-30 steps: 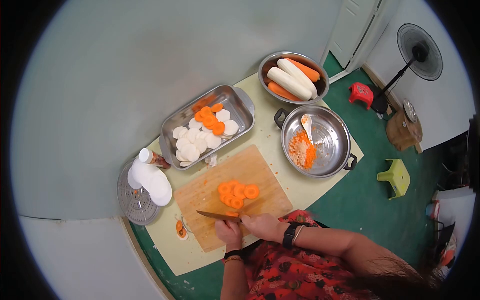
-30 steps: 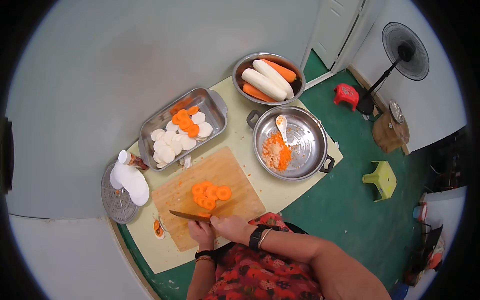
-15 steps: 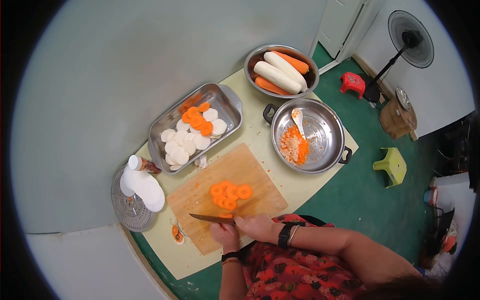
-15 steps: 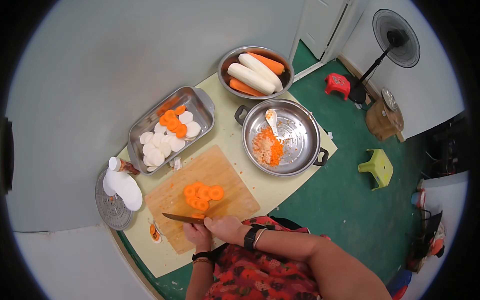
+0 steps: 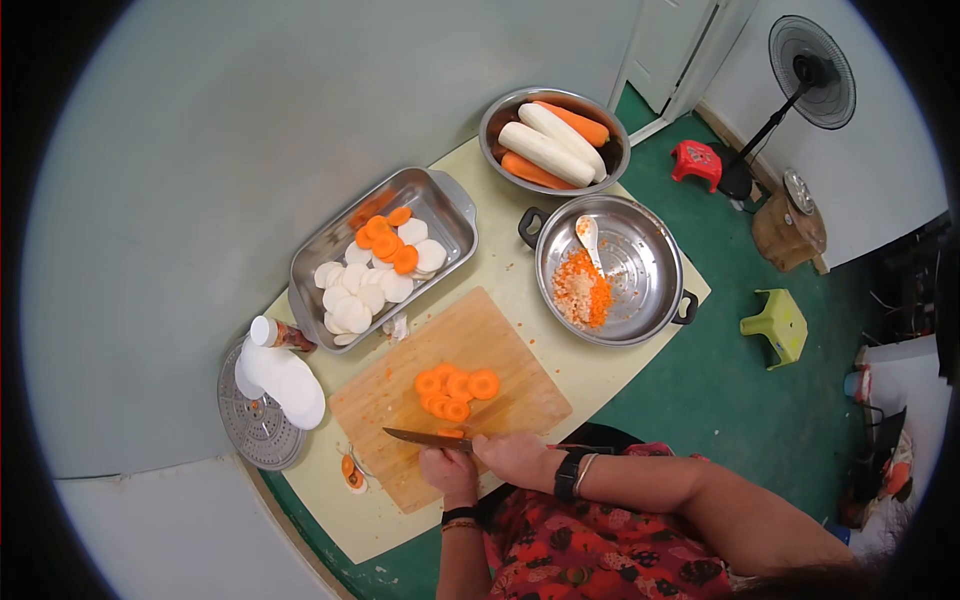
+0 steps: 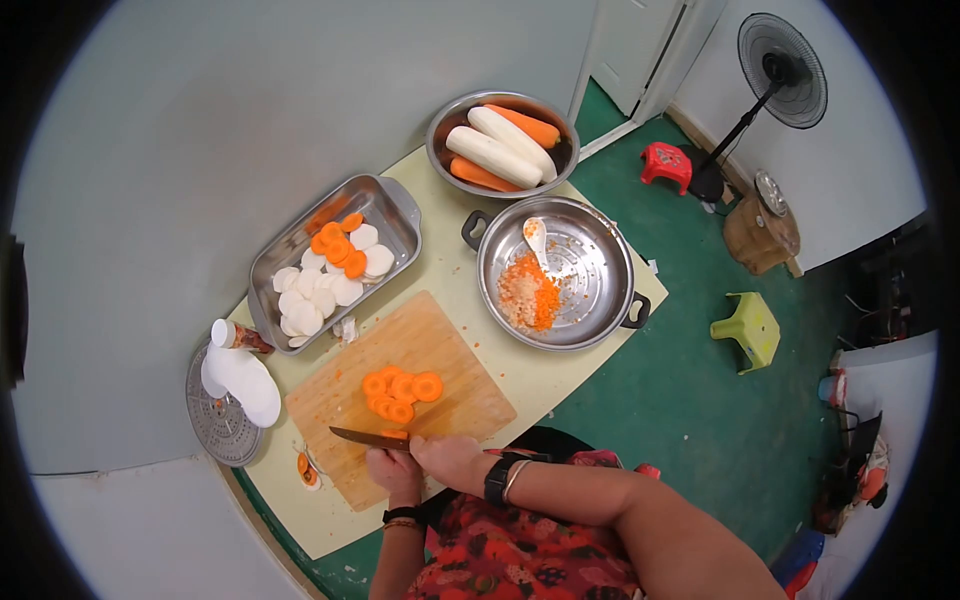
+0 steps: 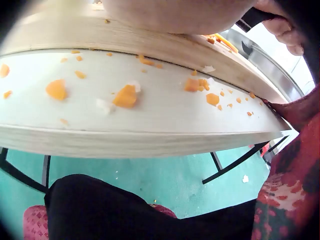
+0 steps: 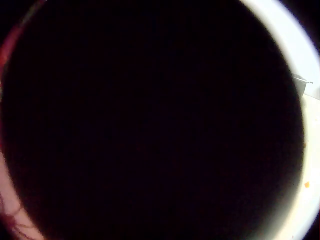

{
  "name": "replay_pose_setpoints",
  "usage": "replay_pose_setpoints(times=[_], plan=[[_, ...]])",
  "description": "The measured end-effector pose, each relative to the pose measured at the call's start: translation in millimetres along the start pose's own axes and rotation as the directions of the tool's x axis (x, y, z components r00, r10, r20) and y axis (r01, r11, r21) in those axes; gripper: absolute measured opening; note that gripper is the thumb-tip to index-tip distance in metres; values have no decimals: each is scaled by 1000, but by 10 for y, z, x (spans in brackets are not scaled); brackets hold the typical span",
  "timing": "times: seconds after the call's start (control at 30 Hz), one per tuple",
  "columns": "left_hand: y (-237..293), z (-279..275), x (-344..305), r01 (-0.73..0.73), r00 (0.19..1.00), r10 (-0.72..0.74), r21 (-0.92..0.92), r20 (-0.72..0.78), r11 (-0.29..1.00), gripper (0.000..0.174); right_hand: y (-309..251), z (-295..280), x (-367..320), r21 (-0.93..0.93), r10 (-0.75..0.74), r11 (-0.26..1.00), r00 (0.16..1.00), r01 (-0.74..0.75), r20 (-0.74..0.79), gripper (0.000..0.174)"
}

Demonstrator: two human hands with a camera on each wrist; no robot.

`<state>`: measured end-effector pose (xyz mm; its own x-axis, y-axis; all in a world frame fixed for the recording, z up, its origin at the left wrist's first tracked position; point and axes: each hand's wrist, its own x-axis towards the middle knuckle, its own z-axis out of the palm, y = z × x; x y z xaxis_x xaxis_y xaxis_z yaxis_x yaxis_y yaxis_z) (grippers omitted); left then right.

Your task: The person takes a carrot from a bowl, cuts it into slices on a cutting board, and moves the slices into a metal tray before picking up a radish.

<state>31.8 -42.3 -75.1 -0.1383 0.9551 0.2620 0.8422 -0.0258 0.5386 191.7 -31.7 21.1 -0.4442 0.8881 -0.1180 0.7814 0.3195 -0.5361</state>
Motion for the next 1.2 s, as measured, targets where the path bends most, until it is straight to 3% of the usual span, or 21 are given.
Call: replay_pose_setpoints(times=[0.1, 0.23, 0.33, 0.93, 1.1, 1.2], plan=[[12, 1, 27, -98, 995, 96, -58, -30, 994, 12, 34, 8, 50, 86, 6, 996, 999, -11, 54, 11], [-12, 17, 23, -108, 993, 105, -62, -45, 992, 11, 15, -28, 135, 121, 11, 992, 992, -27, 125, 15], [-15, 31, 26, -103, 992, 98, -63, -76, 993, 11, -29, -161, 215, 120, 67, 987, 960, -103, 271, 14], [-71, 59, 17, -85, 992, 86, 16, -96, 996, 13, 30, 142, 425, 130, 79, 984, 958, -119, 277, 16], [-56, 44, -47, -31, 995, 29, -22, -96, 999, 19, 226, 360, 437, 191, 37, 978, 971, -84, 236, 17], [-50, 20, -15, -74, 986, 62, -70, -152, 995, 19, 295, 360, 416, 211, 29, 975, 988, -61, 151, 20]])
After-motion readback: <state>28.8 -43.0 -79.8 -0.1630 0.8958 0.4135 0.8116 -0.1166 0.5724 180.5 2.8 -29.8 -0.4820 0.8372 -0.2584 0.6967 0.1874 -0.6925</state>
